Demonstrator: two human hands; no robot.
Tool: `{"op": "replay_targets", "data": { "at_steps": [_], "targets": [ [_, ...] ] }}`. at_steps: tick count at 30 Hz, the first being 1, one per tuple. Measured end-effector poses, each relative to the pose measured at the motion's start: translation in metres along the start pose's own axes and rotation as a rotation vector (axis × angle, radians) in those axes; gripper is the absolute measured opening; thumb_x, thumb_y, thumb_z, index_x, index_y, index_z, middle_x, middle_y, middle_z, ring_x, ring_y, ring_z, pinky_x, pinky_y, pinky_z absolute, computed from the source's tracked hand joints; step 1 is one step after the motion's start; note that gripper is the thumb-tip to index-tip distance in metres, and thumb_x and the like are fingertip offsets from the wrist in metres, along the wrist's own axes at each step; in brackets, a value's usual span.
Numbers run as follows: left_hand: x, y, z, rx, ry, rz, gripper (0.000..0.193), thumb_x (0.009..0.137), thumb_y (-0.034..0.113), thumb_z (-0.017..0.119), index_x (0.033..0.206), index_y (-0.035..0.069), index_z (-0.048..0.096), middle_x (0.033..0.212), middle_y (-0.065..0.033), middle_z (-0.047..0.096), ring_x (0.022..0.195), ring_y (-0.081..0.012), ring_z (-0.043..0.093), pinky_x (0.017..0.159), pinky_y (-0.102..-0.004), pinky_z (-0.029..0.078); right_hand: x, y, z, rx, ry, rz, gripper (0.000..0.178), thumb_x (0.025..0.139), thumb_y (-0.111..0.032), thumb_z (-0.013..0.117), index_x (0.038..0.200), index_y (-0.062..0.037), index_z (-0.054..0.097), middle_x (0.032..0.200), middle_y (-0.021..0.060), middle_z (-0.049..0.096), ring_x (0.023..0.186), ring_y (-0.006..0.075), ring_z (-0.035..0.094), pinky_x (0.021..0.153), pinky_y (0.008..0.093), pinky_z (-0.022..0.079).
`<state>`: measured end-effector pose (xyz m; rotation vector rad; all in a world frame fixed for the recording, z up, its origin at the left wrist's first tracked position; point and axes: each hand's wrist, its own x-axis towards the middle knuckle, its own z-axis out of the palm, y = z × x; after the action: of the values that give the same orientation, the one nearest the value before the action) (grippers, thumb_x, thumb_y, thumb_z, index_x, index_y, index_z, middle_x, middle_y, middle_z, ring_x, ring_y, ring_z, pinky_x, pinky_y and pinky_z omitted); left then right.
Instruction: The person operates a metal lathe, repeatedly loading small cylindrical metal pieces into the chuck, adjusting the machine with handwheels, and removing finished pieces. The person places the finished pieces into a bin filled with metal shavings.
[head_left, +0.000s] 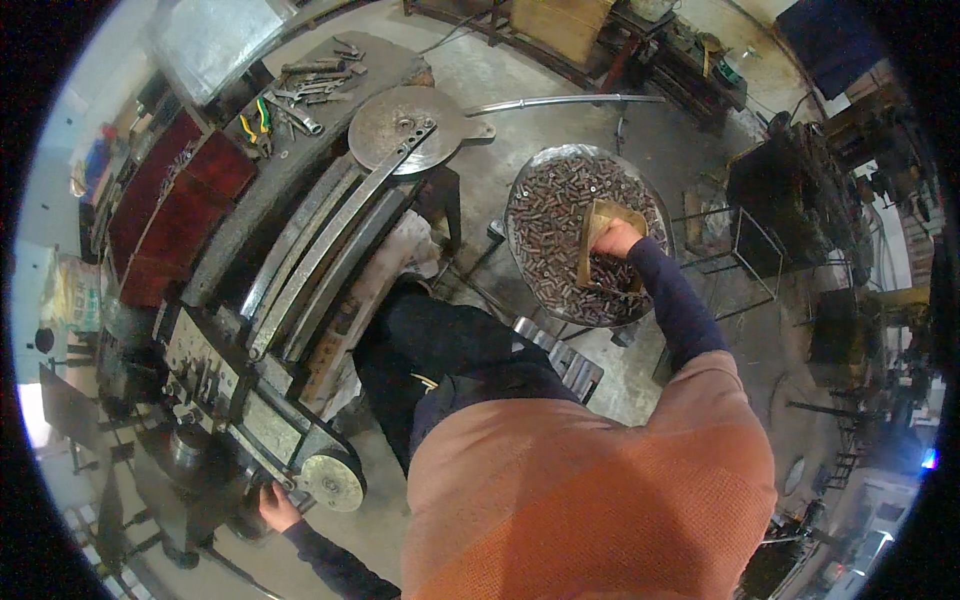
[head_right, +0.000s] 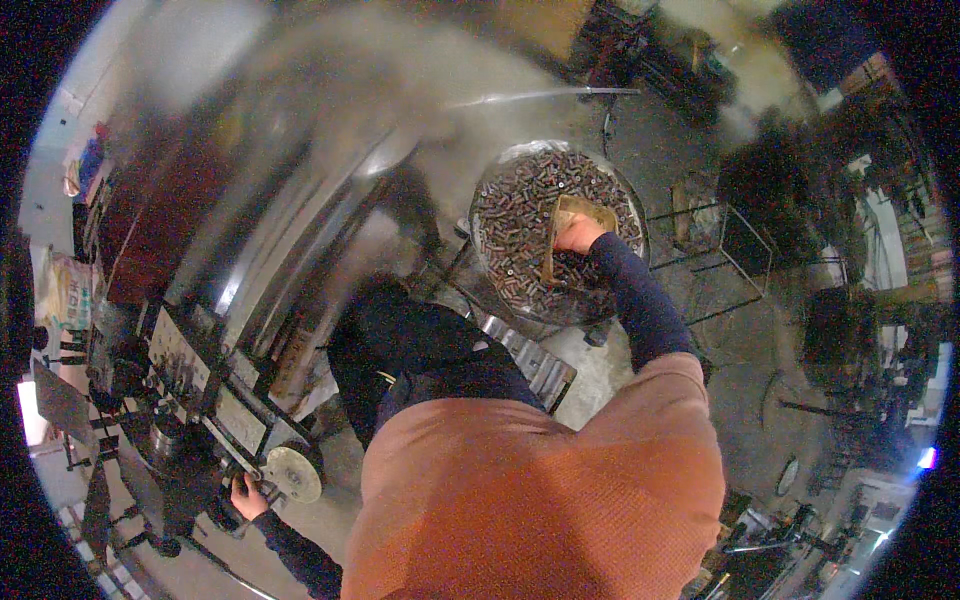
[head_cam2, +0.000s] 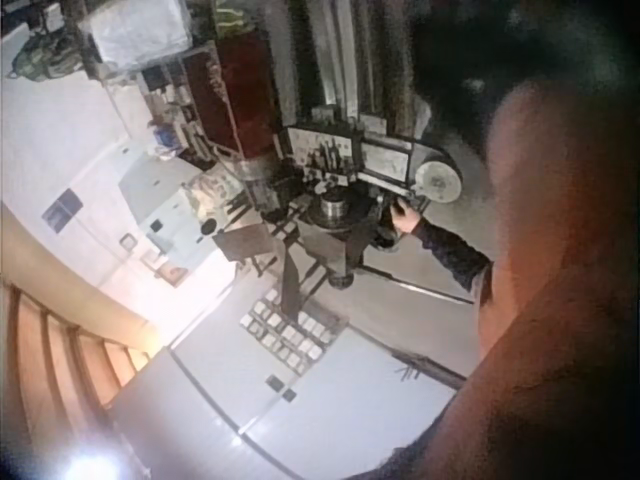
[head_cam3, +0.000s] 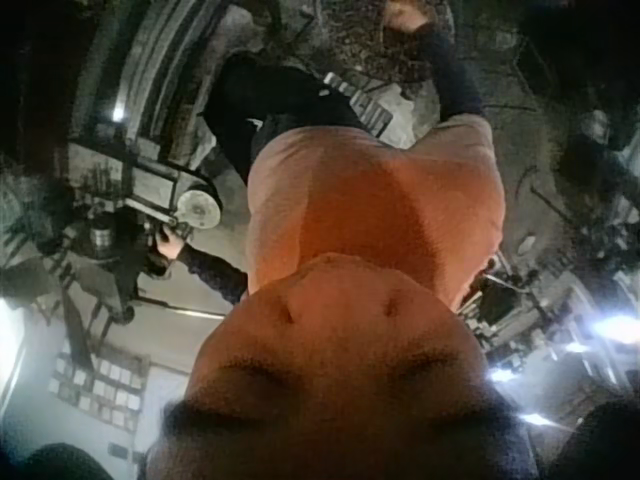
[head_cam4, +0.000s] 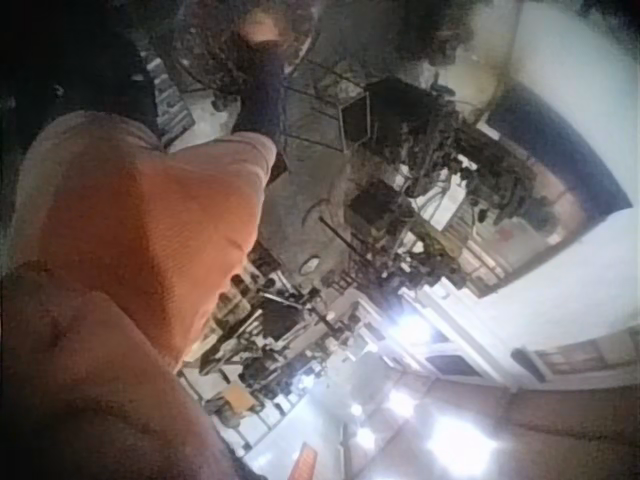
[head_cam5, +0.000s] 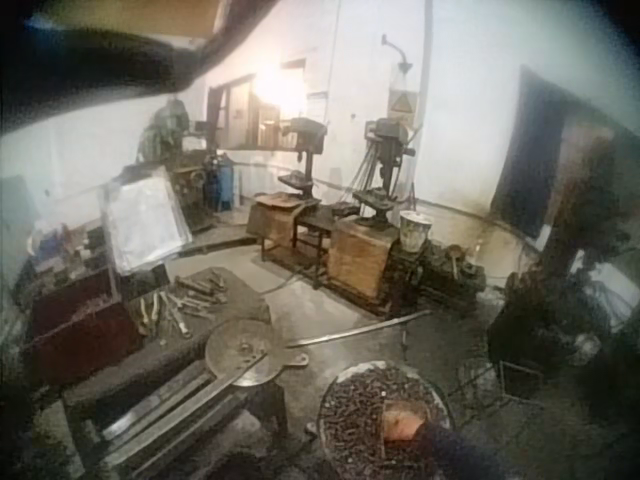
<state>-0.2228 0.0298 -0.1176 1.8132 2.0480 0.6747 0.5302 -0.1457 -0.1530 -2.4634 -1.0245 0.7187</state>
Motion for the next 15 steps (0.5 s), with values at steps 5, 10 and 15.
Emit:
{"op": "replay_targets", "data": {
  "at_steps": [5, 10, 15],
  "targets": [
    [-0.001, 0.011, -0.004, 0.086, -0.01, 0.011, 0.031, 0.084, 0.016, 0.057, 0.1, -0.011, 0.057, 0.089, -0.0158, 0.065, 0.075, -0.0216, 0.061, 0.068, -0.0313, 0.047, 0.016, 0.022, 0.011, -0.127, 0.004, -0.082, 0.019, 0.066, -0.024, 0.062, 0.076, -0.0074, 0.067, 0.072, 0.0155, 0.063, 0.069, 0.0276, 0.062, 0.066, 0.0356, 0.049],
    [-0.003, 0.016, -0.002, 0.019, 0.009, -0.027, 0.03, 0.084, 0.016, 0.057, 0.098, -0.011, 0.057, 0.087, -0.0157, 0.065, 0.074, -0.0204, 0.061, 0.066, -0.0314, 0.047, 0.01, 0.015, 0.009, -0.201, 0.026, -0.155, 0.022, 0.064, -0.022, 0.062, 0.08, -0.008, 0.068, 0.078, 0.016, 0.064, 0.075, 0.0313, 0.062, 0.07, 0.0383, 0.05],
    [-0.001, 0.004, 0.0, 0.015, 0.016, 0.031, 0.03, 0.084, 0.015, 0.058, 0.098, -0.011, 0.057, 0.087, -0.0157, 0.065, 0.075, -0.0191, 0.06, 0.067, -0.0296, 0.047, 0.008, 0.018, 0.003, -0.23, 0.017, -0.14, 0.025, 0.06, -0.023, 0.065, 0.079, -0.0067, 0.068, 0.08, 0.0184, 0.064, 0.078, 0.0331, 0.062, 0.072, 0.0386, 0.05]
  ]
}}
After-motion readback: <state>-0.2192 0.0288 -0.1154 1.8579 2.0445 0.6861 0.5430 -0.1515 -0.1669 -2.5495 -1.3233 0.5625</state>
